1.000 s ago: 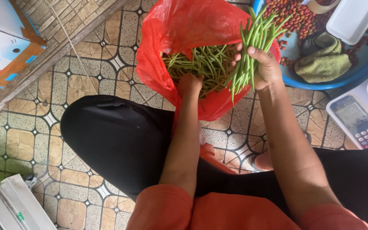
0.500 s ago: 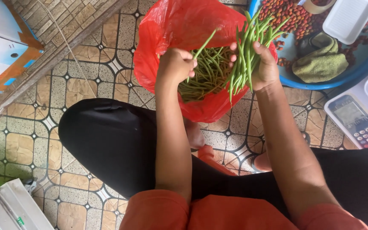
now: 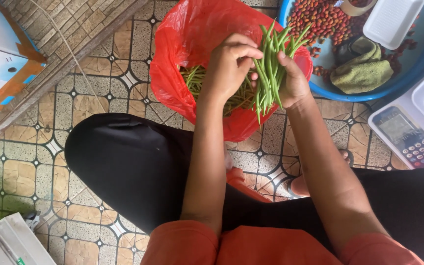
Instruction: Arranging long beans from a plastic bag into a tray on a scale for weighing
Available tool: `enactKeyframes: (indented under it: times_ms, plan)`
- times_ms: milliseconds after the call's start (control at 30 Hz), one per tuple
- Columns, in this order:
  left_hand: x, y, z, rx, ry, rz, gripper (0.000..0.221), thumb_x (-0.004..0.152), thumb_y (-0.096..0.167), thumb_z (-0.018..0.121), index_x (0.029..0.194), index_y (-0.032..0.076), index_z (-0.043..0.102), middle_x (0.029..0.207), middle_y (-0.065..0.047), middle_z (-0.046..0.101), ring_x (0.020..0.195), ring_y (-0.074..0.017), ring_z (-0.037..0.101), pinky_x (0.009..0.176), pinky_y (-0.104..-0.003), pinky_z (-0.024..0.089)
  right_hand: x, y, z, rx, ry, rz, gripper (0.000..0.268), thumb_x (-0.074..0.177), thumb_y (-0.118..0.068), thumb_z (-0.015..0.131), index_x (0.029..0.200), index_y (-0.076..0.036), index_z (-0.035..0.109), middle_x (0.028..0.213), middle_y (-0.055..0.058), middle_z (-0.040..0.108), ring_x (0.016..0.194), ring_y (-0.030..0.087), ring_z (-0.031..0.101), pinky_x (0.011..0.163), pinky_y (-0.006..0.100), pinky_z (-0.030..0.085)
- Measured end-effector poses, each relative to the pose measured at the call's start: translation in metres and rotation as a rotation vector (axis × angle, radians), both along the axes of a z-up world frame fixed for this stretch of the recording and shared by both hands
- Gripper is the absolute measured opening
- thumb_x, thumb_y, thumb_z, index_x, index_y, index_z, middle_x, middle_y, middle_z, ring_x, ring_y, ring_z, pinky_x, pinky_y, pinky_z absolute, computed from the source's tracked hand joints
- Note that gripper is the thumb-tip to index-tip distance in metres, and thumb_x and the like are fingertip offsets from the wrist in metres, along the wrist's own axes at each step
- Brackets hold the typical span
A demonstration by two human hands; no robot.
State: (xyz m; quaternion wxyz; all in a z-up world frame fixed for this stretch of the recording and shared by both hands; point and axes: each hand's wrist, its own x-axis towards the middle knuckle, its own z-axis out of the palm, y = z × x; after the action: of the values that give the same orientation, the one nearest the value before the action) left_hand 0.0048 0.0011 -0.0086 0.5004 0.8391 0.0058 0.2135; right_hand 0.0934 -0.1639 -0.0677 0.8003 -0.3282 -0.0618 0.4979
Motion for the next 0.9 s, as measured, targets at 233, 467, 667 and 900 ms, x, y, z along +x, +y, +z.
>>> enactKeyframes:
  times_ms: [233,467,667,900]
  plan:
    - [0.030,-0.028,-0.035,-0.019,-0.020,-0.038,0.033,0.091,-0.012,0.053,0.097,0.006,0.080,0.128,-0.006,0.071,0.118,-0.0240,0.072,0.107,-0.037,0.057,0.002,-0.008,-0.028,0.011,0.087,-0.061,0.074,0.078,-0.029,0.088,0.139,-0.003,0.057,0.135,0.021,0.065,0.127,0.037,0.064,0.110,0.053,0.052]
    - [0.034,-0.076,-0.040,-0.792,-0.117,0.224,0.024,0.104,-0.003,0.056,0.112,0.013,0.072,0.137,-0.009,0.070,0.100,-0.0197,0.076,0.048,-0.017,0.050,0.013,-0.020,-0.015,0.102,0.023,-0.184,0.033,0.087,-0.019,0.082,0.113,-0.003,0.070,0.101,0.007,0.075,0.084,0.018,0.071,0.085,0.033,0.061]
    - [0.024,-0.120,-0.034,-1.454,0.282,0.625,0.078,0.097,0.065,0.029,0.126,0.004,0.069,0.122,-0.013,0.074,0.115,-0.0267,0.068,0.097,-0.038,0.048,0.022,-0.045,0.017,0.177,-0.156,-0.326,0.033,0.088,-0.028,0.084,0.110,-0.007,0.071,0.105,0.000,0.072,0.085,0.013,0.070,0.082,0.037,0.062]
    - [0.064,-0.159,-0.059,-1.872,0.036,0.499,0.078,0.102,0.074,0.036,0.109,0.005,0.071,0.098,-0.019,0.074,0.093,-0.0351,0.071,0.081,-0.049,0.058,0.032,-0.070,0.025,0.123,-0.179,-0.453,0.046,0.085,-0.025,0.085,0.119,-0.005,0.063,0.107,0.006,0.073,0.085,0.017,0.071,0.078,0.037,0.064]
